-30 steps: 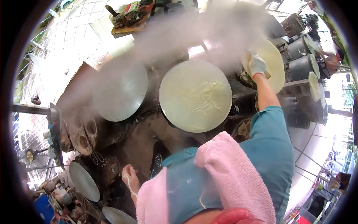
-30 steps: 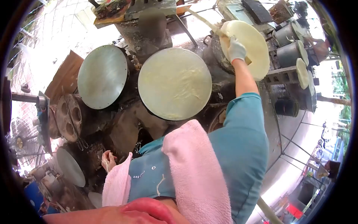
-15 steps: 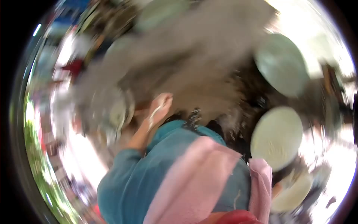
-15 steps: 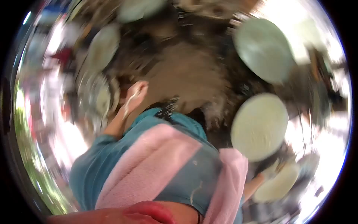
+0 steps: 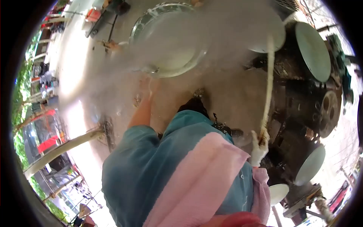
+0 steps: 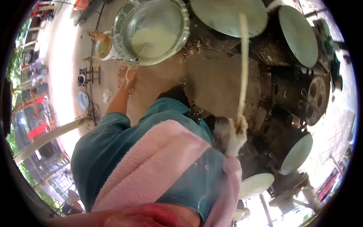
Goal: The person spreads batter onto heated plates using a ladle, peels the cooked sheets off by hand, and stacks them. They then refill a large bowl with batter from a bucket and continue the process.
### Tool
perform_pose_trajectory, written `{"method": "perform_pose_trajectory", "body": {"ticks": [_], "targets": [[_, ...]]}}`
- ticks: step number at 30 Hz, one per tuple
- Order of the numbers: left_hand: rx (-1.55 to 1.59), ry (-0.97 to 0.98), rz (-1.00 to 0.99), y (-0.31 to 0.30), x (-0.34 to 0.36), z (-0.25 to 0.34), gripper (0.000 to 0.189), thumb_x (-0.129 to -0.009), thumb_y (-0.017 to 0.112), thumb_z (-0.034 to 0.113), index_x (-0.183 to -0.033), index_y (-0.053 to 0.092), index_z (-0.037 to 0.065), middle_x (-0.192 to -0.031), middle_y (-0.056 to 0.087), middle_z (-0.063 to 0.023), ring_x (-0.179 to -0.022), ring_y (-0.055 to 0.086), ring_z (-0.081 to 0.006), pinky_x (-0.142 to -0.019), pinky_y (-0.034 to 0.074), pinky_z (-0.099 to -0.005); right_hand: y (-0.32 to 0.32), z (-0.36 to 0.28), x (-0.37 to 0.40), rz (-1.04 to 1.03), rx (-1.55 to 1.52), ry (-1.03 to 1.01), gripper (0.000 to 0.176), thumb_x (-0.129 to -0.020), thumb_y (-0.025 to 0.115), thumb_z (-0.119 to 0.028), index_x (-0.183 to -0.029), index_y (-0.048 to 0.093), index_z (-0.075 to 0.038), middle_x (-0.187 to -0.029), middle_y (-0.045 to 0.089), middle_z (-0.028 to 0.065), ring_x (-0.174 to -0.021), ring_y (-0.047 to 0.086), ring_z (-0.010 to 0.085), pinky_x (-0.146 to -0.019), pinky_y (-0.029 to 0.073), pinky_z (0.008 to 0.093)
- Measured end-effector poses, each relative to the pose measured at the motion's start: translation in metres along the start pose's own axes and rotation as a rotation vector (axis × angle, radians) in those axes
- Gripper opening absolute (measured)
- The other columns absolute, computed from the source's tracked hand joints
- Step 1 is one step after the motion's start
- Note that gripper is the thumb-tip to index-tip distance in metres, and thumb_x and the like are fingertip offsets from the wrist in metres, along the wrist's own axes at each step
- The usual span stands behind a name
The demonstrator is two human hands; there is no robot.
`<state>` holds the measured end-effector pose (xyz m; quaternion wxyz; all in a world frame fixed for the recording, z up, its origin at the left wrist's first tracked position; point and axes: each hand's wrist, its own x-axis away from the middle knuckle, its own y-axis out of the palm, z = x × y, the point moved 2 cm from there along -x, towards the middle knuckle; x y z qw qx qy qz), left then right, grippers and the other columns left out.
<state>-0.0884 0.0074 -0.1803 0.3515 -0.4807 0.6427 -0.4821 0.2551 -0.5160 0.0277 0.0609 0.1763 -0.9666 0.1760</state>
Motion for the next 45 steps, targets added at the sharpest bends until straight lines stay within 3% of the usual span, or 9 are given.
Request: {"method": "perform_pose_trajectory", "body": {"ticks": [3, 8, 10, 13, 23, 25, 32, 35, 45], "targets": [[0.332, 0.137, -0.327, -0.053, -0.003, -0.005, 0.042, -0.074, 0.065, 0.037, -0.099, 0.066, 0.004, -0.103, 0.064, -0.0181, -0.097, 0.06, -0.0345, -0.085, 0.045, -0.0455, 0.098, -0.05, -0.014, -0.296, -0.04, 0.05, 0.044, -0.079, 0.071, 0.0, -0.118, 0.053, 0.005, -0.114, 0.053, 0.0054, -0.104, 0.051, 0.013, -0.091, 0.042, 0.025], [0.544, 0.047, -0.611, 0.074, -0.052, -0.015, 0.037, -0.074, 0.064, 0.036, -0.088, 0.068, 0.002, -0.101, 0.064, -0.019, -0.096, 0.06, -0.0313, -0.08, 0.047, -0.0423, 0.23, -0.085, -0.043, -0.526, -0.1, 0.367, 0.044, -0.079, 0.072, -0.009, -0.118, 0.054, 0.003, -0.104, 0.054, 0.005, -0.093, 0.054, 0.0107, -0.077, 0.046, 0.0235], [0.262, 0.526, -0.784, 0.056, -0.047, 0.008, 0.035, -0.076, 0.061, 0.031, -0.09, 0.065, 0.0, -0.095, 0.064, -0.0198, -0.09, 0.061, -0.032, -0.076, 0.047, -0.041, 0.259, -0.09, -0.054, -0.559, -0.112, 0.432, 0.043, -0.081, 0.072, -0.015, -0.118, 0.056, 0.001, -0.094, 0.057, 0.0037, -0.082, 0.056, 0.009, -0.066, 0.047, 0.0219], [0.485, 0.635, -0.304, 0.13, -0.033, 0.01, 0.033, -0.077, 0.06, 0.028, -0.092, 0.062, -0.002, -0.09, 0.063, -0.0201, -0.081, 0.061, -0.0339, -0.071, 0.047, -0.0416, 0.294, -0.111, -0.058, -0.527, 0.046, 0.802, 0.033, -0.086, 0.066, -0.037, -0.108, 0.063, -0.013, -0.058, 0.045, -0.0077, -0.04, 0.034, 0.004, -0.036, 0.023, 0.0206], [0.622, 0.694, -0.514, 0.148, -0.088, 0.036, 0.017, -0.078, 0.058, 0.015, -0.087, 0.059, 0.001, -0.076, 0.058, -0.0184, -0.065, 0.054, -0.033, -0.06, 0.044, -0.0418, 0.32, -0.094, -0.061, -0.57, 0.082, 0.952, 0.024, -0.083, 0.07, -0.03, -0.099, 0.065, -0.013, -0.061, 0.048, -0.0039, -0.044, 0.04, 0.0069, -0.04, 0.031, 0.0218], [0.687, 0.699, -0.58, 0.13, -0.088, 0.029, 0.017, -0.08, 0.056, 0.016, -0.086, 0.059, 0.001, -0.074, 0.058, -0.0171, -0.064, 0.054, -0.0315, -0.059, 0.044, -0.041, 0.324, -0.08, -0.064, -0.601, 0.122, 0.783, 0.024, -0.082, 0.069, -0.036, -0.079, 0.054, -0.017, -0.06, 0.047, -0.005, -0.041, 0.042, 0.0065, -0.035, 0.029, 0.0208], [0.809, 0.472, -0.602, 0.049, -0.101, -0.027, 0.022, -0.086, 0.053, 0.021, -0.084, 0.061, 0.001, -0.069, 0.058, -0.0125, -0.059, 0.056, -0.0263, -0.053, 0.044, -0.0381, 0.32, -0.087, -0.072, -0.51, 0.126, 0.901, 0.023, -0.083, 0.069, -0.026, -0.101, 0.063, -0.012, -0.061, 0.048, -0.0039, -0.044, 0.04, 0.006, -0.039, 0.03, 0.0227], [0.614, 0.347, -0.566, 0.07, -0.142, -0.026, 0.025, -0.088, 0.051, 0.022, -0.084, 0.061, 0.001, -0.067, 0.058, -0.0105, -0.057, 0.056, -0.0241, -0.05, 0.044, -0.0368, 0.325, -0.087, -0.073, -0.52, 0.219, 0.965, 0.024, -0.083, 0.068, -0.035, -0.078, 0.052, -0.017, -0.057, 0.045, -0.0049, -0.038, 0.038, 0.0068, -0.034, 0.028, 0.021], [1.042, 0.162, -0.795, 0.044, -0.159, -0.007, 0.029, -0.091, 0.048, 0.026, -0.078, 0.057, 0.002, -0.063, 0.054, -0.0078, -0.052, 0.053, -0.0195, -0.046, 0.042, -0.0345, 0.386, -0.088, -0.085, -0.835, -0.013, 1.145, 0.025, -0.088, 0.062, -0.027, -0.109, 0.061, -0.014, -0.061, 0.052, -0.0006, -0.039, 0.039, 0.0072, -0.033, 0.026, 0.0217]]}}
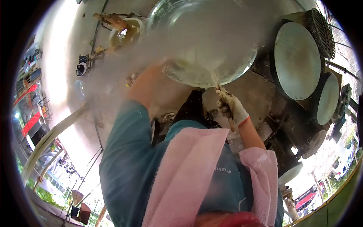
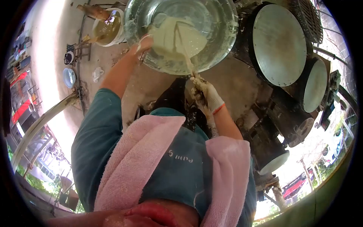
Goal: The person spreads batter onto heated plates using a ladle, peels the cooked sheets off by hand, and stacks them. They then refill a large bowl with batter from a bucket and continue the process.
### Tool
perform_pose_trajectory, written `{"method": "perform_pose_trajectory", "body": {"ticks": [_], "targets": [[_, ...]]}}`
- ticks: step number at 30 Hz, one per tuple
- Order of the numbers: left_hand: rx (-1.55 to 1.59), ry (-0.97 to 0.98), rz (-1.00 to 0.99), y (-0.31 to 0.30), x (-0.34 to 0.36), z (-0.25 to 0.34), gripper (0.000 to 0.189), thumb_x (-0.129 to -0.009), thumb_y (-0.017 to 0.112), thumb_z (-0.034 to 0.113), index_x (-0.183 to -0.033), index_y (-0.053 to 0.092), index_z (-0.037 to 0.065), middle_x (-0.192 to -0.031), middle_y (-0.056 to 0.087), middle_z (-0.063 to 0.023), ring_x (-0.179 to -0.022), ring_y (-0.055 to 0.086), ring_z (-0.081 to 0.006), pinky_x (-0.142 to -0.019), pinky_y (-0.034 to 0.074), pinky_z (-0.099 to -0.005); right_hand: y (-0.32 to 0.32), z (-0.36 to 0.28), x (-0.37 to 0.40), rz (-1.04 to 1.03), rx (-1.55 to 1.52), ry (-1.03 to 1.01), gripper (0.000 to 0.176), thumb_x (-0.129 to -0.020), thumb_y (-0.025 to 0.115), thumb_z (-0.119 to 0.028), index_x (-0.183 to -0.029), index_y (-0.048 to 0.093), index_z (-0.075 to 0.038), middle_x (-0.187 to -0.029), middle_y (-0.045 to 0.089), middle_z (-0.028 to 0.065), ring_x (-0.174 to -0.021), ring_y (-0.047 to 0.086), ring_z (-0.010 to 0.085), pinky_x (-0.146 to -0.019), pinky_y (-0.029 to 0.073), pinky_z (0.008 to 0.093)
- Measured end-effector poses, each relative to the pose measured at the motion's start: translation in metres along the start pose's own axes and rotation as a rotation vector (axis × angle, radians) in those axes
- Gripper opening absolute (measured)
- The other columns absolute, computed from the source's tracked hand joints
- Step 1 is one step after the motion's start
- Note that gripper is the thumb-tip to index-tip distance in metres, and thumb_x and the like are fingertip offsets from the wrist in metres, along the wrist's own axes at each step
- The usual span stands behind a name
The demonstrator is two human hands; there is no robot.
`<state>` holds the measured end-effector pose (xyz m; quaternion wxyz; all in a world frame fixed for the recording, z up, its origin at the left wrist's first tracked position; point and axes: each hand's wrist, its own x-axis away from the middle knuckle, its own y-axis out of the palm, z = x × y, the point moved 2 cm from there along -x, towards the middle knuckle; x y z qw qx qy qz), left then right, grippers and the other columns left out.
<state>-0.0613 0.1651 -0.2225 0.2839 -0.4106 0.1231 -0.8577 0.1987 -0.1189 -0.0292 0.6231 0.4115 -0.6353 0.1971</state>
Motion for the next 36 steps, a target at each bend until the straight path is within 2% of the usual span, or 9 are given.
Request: {"method": "perform_pose_trajectory", "body": {"ticks": [6, 12, 16, 18, 23, 28, 32, 35, 36], "targets": [[0.474, -0.063, -0.154, 0.041, 0.011, 0.072, 0.031, -0.092, 0.047, 0.029, -0.075, 0.053, 0.004, -0.061, 0.052, -0.0067, -0.049, 0.05, -0.0172, -0.045, 0.041, -0.0333, -0.006, 0.001, 0.045, -0.087, 0.046, -0.004, 0.031, -0.087, 0.063, -0.027, -0.115, 0.058, -0.014, -0.062, 0.051, -0.0025, -0.043, 0.04, 0.0061, -0.037, 0.024, 0.0198], [-0.043, 0.415, -0.328, 0.067, 0.092, 0.092, 0.029, -0.093, 0.049, 0.031, -0.08, 0.058, 0.007, -0.075, 0.059, -0.0066, -0.063, 0.057, -0.0163, -0.054, 0.044, -0.0309, -0.078, 0.083, 0.157, 0.175, 0.013, -0.139, 0.037, -0.086, 0.065, -0.009, -0.121, 0.055, -0.004, -0.092, 0.058, -0.0026, -0.069, 0.054, 0.0071, -0.055, 0.043, 0.0191], [0.636, 0.257, -0.337, 0.114, 0.035, 0.028, 0.024, -0.089, 0.057, 0.028, -0.097, 0.061, 0.006, -0.099, 0.061, -0.0085, -0.09, 0.057, -0.0205, -0.076, 0.045, -0.0308, -0.066, 0.08, 0.165, 0.263, -0.038, -0.301, 0.034, -0.082, 0.07, -0.01, -0.113, 0.058, -0.003, -0.088, 0.06, -0.0007, -0.066, 0.056, 0.0097, -0.052, 0.044, 0.022], [0.348, 0.209, -0.244, 0.129, -0.005, 0.031, 0.023, -0.09, 0.055, 0.027, -0.095, 0.06, 0.006, -0.095, 0.059, -0.0074, -0.085, 0.056, -0.0196, -0.073, 0.044, -0.0306, -0.063, 0.056, 0.143, 0.477, 0.104, 0.067, 0.025, -0.079, 0.073, -0.02, -0.098, 0.061, -0.007, -0.07, 0.057, -0.0013, -0.053, 0.051, 0.0094, -0.044, 0.039, 0.0234], [-0.237, 0.127, -0.184, 0.139, -0.055, 0.069, 0.021, -0.092, 0.051, 0.026, -0.089, 0.058, 0.007, -0.086, 0.055, -0.0046, -0.072, 0.052, -0.0174, -0.065, 0.042, -0.0303, -0.03, 0.007, 0.084, 0.397, 0.002, -0.113, 0.022, -0.079, 0.072, -0.029, -0.085, 0.058, -0.013, -0.058, 0.048, -0.0029, -0.043, 0.043, 0.0081, -0.037, 0.028, 0.023], [-0.244, 0.002, -0.304, 0.122, -0.031, 0.084, 0.022, -0.093, 0.047, 0.025, -0.084, 0.056, 0.007, -0.078, 0.051, -0.0017, -0.06, 0.049, -0.0152, -0.056, 0.04, -0.0299, -0.014, 0.031, 0.073, 0.27, -0.194, -0.121, 0.012, -0.085, 0.066, -0.021, -0.09, 0.057, -0.014, -0.064, 0.05, 0.0014, -0.042, 0.04, 0.0088, -0.035, 0.026, 0.0223], [0.145, -0.205, -0.496, 0.114, 0.022, 0.085, 0.024, -0.095, 0.043, 0.024, -0.08, 0.054, 0.008, -0.071, 0.048, 0.0005, -0.05, 0.046, -0.0134, -0.05, 0.039, -0.0296, -0.013, 0.056, 0.093, 0.082, -0.32, -0.033, 0.012, -0.088, 0.06, -0.017, -0.099, 0.055, -0.014, -0.063, 0.049, 0.0044, -0.041, 0.037, 0.0081, -0.035, 0.024, 0.0201], [0.818, -0.197, -0.696, 0.148, 0.056, 0.076, 0.021, -0.096, 0.041, 0.02, -0.086, 0.051, 0.005, -0.066, 0.04, 0.0037, -0.043, 0.035, -0.0055, -0.045, 0.031, -0.023, -0.024, 0.072, 0.114, -0.045, -0.329, -0.035, 0.014, -0.088, 0.06, -0.019, -0.1, 0.055, -0.014, -0.064, 0.05, 0.0033, -0.042, 0.037, 0.0073, -0.035, 0.023, 0.0192], [0.808, -0.187, -0.692, 0.155, 0.076, 0.088, 0.021, -0.096, 0.041, 0.02, -0.086, 0.051, 0.005, -0.066, 0.04, 0.0037, -0.043, 0.035, -0.0055, -0.045, 0.031, -0.023, -0.027, 0.079, 0.124, -0.084, -0.3, -0.054, 0.016, -0.087, 0.062, -0.02, -0.1, 0.056, -0.014, -0.066, 0.052, 0.0017, -0.043, 0.039, 0.0068, -0.036, 0.023, 0.0186]]}}
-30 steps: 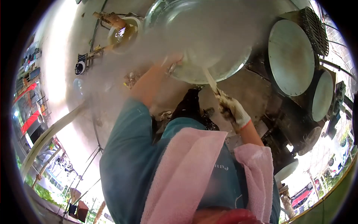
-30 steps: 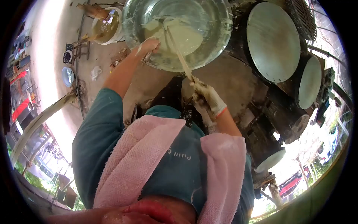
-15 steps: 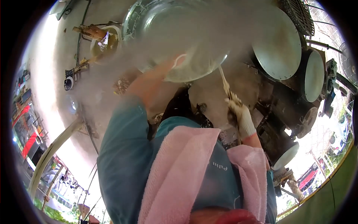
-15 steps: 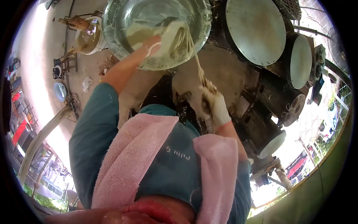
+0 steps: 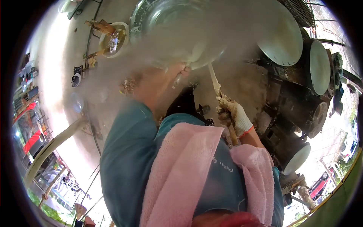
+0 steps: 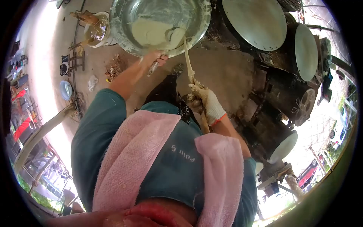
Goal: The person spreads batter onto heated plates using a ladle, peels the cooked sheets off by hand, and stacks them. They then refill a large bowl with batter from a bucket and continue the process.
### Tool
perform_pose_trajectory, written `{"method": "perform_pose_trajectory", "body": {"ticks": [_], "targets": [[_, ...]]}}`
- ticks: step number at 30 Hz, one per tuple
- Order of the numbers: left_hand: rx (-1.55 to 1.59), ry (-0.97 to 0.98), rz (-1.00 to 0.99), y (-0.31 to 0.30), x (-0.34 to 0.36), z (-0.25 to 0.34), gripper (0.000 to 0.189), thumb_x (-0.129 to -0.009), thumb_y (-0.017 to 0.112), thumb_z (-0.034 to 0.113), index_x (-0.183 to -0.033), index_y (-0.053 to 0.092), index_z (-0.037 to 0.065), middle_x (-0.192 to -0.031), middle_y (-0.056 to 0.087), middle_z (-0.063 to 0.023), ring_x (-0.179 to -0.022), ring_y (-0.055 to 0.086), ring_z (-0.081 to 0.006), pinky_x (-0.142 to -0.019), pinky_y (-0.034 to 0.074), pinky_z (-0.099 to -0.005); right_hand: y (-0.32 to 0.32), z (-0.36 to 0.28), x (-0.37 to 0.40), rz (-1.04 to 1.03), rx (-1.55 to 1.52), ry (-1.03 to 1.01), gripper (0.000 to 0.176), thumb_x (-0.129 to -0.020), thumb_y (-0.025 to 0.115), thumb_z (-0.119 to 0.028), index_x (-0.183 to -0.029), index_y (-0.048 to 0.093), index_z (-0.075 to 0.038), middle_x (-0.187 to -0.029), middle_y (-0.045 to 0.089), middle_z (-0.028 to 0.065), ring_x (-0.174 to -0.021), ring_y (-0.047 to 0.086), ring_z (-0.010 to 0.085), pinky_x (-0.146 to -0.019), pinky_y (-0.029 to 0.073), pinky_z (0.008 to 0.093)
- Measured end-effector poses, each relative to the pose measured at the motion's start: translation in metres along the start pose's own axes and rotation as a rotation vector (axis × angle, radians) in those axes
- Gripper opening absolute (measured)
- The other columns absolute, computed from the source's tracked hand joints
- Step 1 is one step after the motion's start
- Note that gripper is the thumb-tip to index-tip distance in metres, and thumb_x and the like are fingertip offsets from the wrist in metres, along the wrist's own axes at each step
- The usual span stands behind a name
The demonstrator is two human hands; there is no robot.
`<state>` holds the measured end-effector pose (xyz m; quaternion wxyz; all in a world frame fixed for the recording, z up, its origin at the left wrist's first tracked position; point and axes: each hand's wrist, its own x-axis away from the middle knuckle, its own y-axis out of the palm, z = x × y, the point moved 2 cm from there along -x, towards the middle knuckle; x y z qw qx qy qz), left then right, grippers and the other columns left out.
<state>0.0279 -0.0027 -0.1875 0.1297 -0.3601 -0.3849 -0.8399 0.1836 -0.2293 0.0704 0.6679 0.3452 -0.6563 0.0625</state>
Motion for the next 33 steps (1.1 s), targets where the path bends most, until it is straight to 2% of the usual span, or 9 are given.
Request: {"method": "perform_pose_trajectory", "body": {"ticks": [4, 9, 13, 16, 20, 24, 27, 31, 33], "targets": [[0.647, 0.247, 0.067, 0.097, 0.008, -0.01, 0.015, -0.097, 0.035, 0.013, -0.091, 0.044, 0.004, -0.065, 0.036, 0.0057, -0.044, 0.031, -0.0011, -0.046, 0.027, -0.0195, -0.03, 0.033, 0.021, 0.057, 0.113, -0.062, 0.011, -0.09, 0.058, -0.022, -0.097, 0.054, -0.014, -0.063, 0.048, 0.0006, -0.041, 0.036, 0.0072, -0.035, 0.023, 0.0213], [1.252, 0.61, -0.507, 0.144, 0.009, -0.016, 0.016, -0.095, 0.035, 0.004, -0.104, 0.043, -0.006, -0.065, 0.036, 0.004, -0.043, 0.032, -0.002, -0.048, 0.025, -0.0177, -0.056, 0.077, 0.051, 0.079, 0.29, -0.169, 0.014, -0.089, 0.06, -0.024, -0.095, 0.058, -0.012, -0.061, 0.046, -0.0027, -0.041, 0.037, 0.0068, -0.036, 0.024, 0.0224], [1.189, 0.588, -0.044, 0.179, 0.079, 0.012, 0.018, -0.093, 0.037, 0.003, -0.107, 0.043, -0.007, -0.063, 0.037, 0.0039, -0.042, 0.035, -0.004, -0.048, 0.025, -0.0173, -0.084, 0.113, 0.088, 0.093, 0.441, -0.3, 0.017, -0.087, 0.062, -0.025, -0.096, 0.058, -0.011, -0.06, 0.045, -0.0033, -0.042, 0.039, 0.0068, -0.037, 0.026, 0.0231], [0.894, 0.799, -0.08, 0.18, 0.135, 0.042, 0.021, -0.093, 0.037, 0.003, -0.11, 0.04, -0.007, -0.063, 0.039, 0.0034, -0.043, 0.039, -0.0055, -0.049, 0.027, -0.0179, -0.095, 0.124, 0.105, 0.033, 0.531, -0.446, 0.017, -0.088, 0.061, -0.025, -0.099, 0.059, -0.012, -0.063, 0.046, -0.0065, -0.046, 0.038, 0.0035, -0.04, 0.026, 0.0203], [1.103, 0.565, -0.726, 0.236, 0.251, 0.103, 0.03, -0.092, 0.04, 0.004, -0.118, 0.031, -0.01, -0.068, 0.042, 0.0012, -0.044, 0.042, -0.005, -0.05, 0.028, -0.0193, -0.084, 0.111, 0.129, -0.013, 0.484, -0.745, 0.045, -0.086, 0.064, -0.01, -0.129, 0.05, -0.004, -0.085, 0.059, -0.0042, -0.061, 0.05, 0.0046, -0.053, 0.04, 0.0186], [0.64, 0.84, -0.435, 0.284, 0.361, 0.175, 0.029, -0.094, 0.043, 0.008, -0.116, 0.033, -0.009, -0.066, 0.041, 0.0024, -0.043, 0.04, -0.0033, -0.049, 0.026, -0.0187, -0.064, 0.081, 0.134, -0.102, 0.454, -1.348, 0.047, -0.085, 0.062, -0.003, -0.128, 0.044, 0.007, -0.116, 0.058, 0.009, -0.092, 0.058, 0.0138, -0.087, 0.045, 0.0239], [0.215, 1.179, -0.467, 0.279, 0.378, 0.215, 0.034, -0.094, 0.049, 0.013, -0.115, 0.033, -0.01, -0.068, 0.042, 0.0026, -0.042, 0.038, -0.0011, -0.047, 0.025, -0.0182, -0.043, 0.054, 0.144, -0.246, 0.313, -1.341, 0.044, -0.085, 0.061, 0.0, -0.126, 0.047, 0.007, -0.115, 0.059, 0.0104, -0.092, 0.058, 0.0127, -0.082, 0.047, 0.0231], [0.143, 1.024, -0.123, 0.186, 0.308, 0.262, 0.037, -0.09, 0.059, 0.019, -0.107, 0.04, -0.007, -0.07, 0.043, 0.0028, -0.044, 0.036, 0.0001, -0.046, 0.024, -0.0172, -0.001, 0.025, 0.149, -0.219, 0.051, -1.407, 0.033, -0.084, 0.061, -0.003, -0.117, 0.056, 0.0, -0.075, 0.059, -0.0009, -0.048, 0.039, 0.002, -0.042, 0.028, 0.016], [0.163, 0.987, -0.016, 0.178, 0.279, 0.249, 0.036, -0.088, 0.061, 0.021, -0.104, 0.043, -0.005, -0.07, 0.043, 0.0031, -0.048, 0.037, 0.0002, -0.046, 0.025, -0.0167, -0.008, 0.011, 0.125, -0.133, 0.072, -1.431, 0.033, -0.083, 0.062, -0.001, -0.115, 0.056, -0.001, -0.075, 0.059, -0.0018, -0.052, 0.043, 0.0028, -0.044, 0.03, 0.0166]]}}
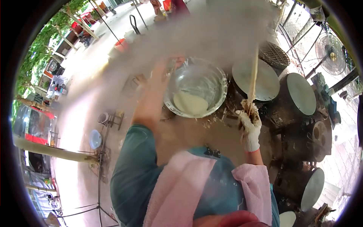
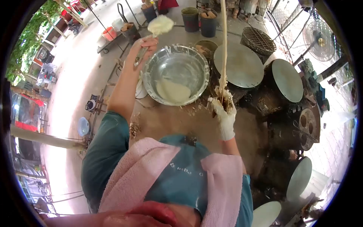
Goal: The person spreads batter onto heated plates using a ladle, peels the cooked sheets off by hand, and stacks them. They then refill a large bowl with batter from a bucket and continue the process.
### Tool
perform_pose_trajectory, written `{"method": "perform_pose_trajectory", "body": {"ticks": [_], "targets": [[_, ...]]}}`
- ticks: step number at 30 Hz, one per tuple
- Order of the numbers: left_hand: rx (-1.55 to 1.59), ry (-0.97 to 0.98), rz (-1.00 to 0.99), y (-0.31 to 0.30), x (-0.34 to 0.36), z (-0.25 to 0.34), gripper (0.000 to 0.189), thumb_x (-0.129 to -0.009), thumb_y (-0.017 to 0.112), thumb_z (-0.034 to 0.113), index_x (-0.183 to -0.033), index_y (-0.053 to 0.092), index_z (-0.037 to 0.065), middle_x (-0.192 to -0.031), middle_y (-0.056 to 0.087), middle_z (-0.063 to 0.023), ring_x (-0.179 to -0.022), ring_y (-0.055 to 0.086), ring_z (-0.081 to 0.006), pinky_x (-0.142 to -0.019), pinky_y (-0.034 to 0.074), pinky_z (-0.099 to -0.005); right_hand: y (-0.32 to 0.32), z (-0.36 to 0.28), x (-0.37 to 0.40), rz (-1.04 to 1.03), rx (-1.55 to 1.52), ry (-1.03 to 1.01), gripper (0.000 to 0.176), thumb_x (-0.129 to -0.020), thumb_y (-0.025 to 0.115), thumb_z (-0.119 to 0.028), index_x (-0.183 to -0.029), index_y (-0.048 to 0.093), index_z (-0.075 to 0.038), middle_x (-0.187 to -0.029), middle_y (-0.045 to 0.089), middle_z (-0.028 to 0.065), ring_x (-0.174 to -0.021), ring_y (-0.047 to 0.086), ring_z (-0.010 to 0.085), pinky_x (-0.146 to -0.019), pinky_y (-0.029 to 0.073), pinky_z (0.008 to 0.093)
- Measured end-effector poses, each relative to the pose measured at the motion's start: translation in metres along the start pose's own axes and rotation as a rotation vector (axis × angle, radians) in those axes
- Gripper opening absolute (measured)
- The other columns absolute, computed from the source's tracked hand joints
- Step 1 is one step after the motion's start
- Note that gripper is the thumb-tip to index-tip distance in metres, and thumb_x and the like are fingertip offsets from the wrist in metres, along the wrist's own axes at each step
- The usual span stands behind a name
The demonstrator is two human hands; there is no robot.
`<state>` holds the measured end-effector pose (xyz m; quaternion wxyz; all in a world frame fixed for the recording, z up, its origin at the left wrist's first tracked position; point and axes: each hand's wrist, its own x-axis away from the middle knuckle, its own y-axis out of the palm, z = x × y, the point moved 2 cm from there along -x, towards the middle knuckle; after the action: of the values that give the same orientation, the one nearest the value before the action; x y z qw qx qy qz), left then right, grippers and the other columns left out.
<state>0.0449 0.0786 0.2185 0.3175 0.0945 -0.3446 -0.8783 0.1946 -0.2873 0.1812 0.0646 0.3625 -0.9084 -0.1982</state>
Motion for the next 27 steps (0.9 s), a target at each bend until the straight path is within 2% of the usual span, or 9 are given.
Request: {"method": "perform_pose_trajectory", "body": {"ticks": [2, 3, 8, 11, 14, 18, 20, 22, 27], "targets": [[-0.005, 0.188, 0.095, 0.033, 0.025, -0.022, 0.029, -0.086, 0.06, 0.02, -0.098, 0.046, -0.002, -0.068, 0.043, 0.0041, -0.058, 0.041, -0.0005, -0.047, 0.026, -0.0153, -0.014, 0.018, -0.006, 0.016, 0.078, 0.188, 0.036, -0.08, 0.062, 0.003, -0.115, 0.056, 0.0, -0.082, 0.059, -0.0003, -0.062, 0.05, 0.0057, -0.052, 0.039, 0.0187], [-0.169, 0.088, -0.14, 0.001, 0.01, -0.022, 0.025, -0.082, 0.06, 0.014, -0.097, 0.059, -0.006, -0.085, 0.06, -0.0116, -0.074, 0.06, -0.018, -0.065, 0.05, -0.0257, -0.035, 0.044, -0.012, 0.036, 0.076, 0.143, 0.036, -0.077, 0.062, 0.006, -0.112, 0.057, -0.001, -0.09, 0.059, 0.0014, -0.073, 0.055, 0.0089, -0.063, 0.046, 0.0225], [-0.39, 0.163, 0.139, -0.044, -0.058, -0.067, 0.022, -0.08, 0.063, 0.014, -0.092, 0.059, -0.004, -0.088, 0.059, -0.0109, -0.078, 0.058, -0.0191, -0.067, 0.049, -0.0276, -0.118, 0.086, -0.008, 0.26, 0.027, 0.205, 0.038, -0.077, 0.063, 0.012, -0.113, 0.056, -0.001, -0.106, 0.06, 0.0051, -0.091, 0.058, 0.0122, -0.074, 0.05, 0.0253], [0.112, 0.002, 0.008, -0.04, -0.124, -0.078, 0.024, -0.081, 0.064, 0.016, -0.097, 0.06, -0.001, -0.093, 0.06, -0.0111, -0.082, 0.059, -0.0199, -0.072, 0.05, -0.0303, -0.154, 0.072, -0.017, 0.365, 0.118, 0.228, 0.04, -0.08, 0.061, 0.012, -0.118, 0.054, 0.001, -0.114, 0.058, 0.0072, -0.099, 0.058, 0.0137, -0.08, 0.049, 0.0264], [-1.168, 0.307, -0.01, 0.058, -0.151, -0.094, 0.026, -0.096, 0.043, 0.018, -0.101, 0.048, -0.007, -0.057, 0.038, 0.0054, -0.043, 0.038, -0.0042, -0.039, 0.03, -0.0219, -0.214, 0.083, -0.037, 0.364, 0.304, 0.278, 0.043, -0.081, 0.06, 0.011, -0.122, 0.051, 0.004, -0.125, 0.052, 0.0084, -0.108, 0.053, 0.0146, -0.086, 0.047, 0.0256], [-0.211, -0.223, 0.12, 0.088, -0.218, -0.127, 0.032, -0.097, 0.045, 0.024, -0.101, 0.049, -0.007, -0.056, 0.032, 0.0085, -0.043, 0.031, -0.0037, -0.045, 0.028, -0.0214, -0.259, 0.081, -0.091, 0.306, 0.265, 0.035, 0.042, -0.081, 0.065, 0.005, -0.121, 0.052, 0.005, -0.127, 0.049, 0.0076, -0.112, 0.049, 0.0137, -0.087, 0.045, 0.0236], [0.027, -0.442, -0.112, 0.133, -0.235, -0.158, 0.034, -0.098, 0.045, 0.026, -0.103, 0.046, -0.008, -0.057, 0.033, 0.0089, -0.043, 0.029, -0.0033, -0.045, 0.025, -0.0205, -0.28, 0.078, -0.127, 0.297, 0.409, -0.119, 0.04, -0.081, 0.066, 0.003, -0.119, 0.053, 0.005, -0.123, 0.051, 0.0061, -0.109, 0.049, 0.0122, -0.088, 0.043, 0.0231], [0.031, -0.416, -0.121, 0.133, -0.263, -0.217, 0.037, -0.097, 0.046, 0.027, -0.106, 0.044, -0.008, -0.058, 0.033, 0.009, -0.044, 0.031, -0.0025, -0.045, 0.025, -0.0188, -0.3, 0.068, -0.157, 0.357, 0.206, 0.133, 0.037, -0.081, 0.068, 0.001, -0.115, 0.054, 0.006, -0.119, 0.054, 0.0061, -0.105, 0.052, 0.0124, -0.087, 0.043, 0.0229], [-0.512, -0.262, 0.071, 0.164, -0.293, -0.342, 0.037, -0.092, 0.055, 0.03, -0.101, 0.051, -0.006, -0.061, 0.044, 0.0016, -0.047, 0.041, -0.0069, -0.046, 0.032, -0.0236, -0.325, 0.053, -0.231, 0.341, 0.186, 0.078, 0.036, -0.09, 0.057, -0.001, -0.124, 0.049, 0.008, -0.119, 0.053, 0.0046, -0.1, 0.053, 0.0098, -0.085, 0.044, 0.0215]]}}
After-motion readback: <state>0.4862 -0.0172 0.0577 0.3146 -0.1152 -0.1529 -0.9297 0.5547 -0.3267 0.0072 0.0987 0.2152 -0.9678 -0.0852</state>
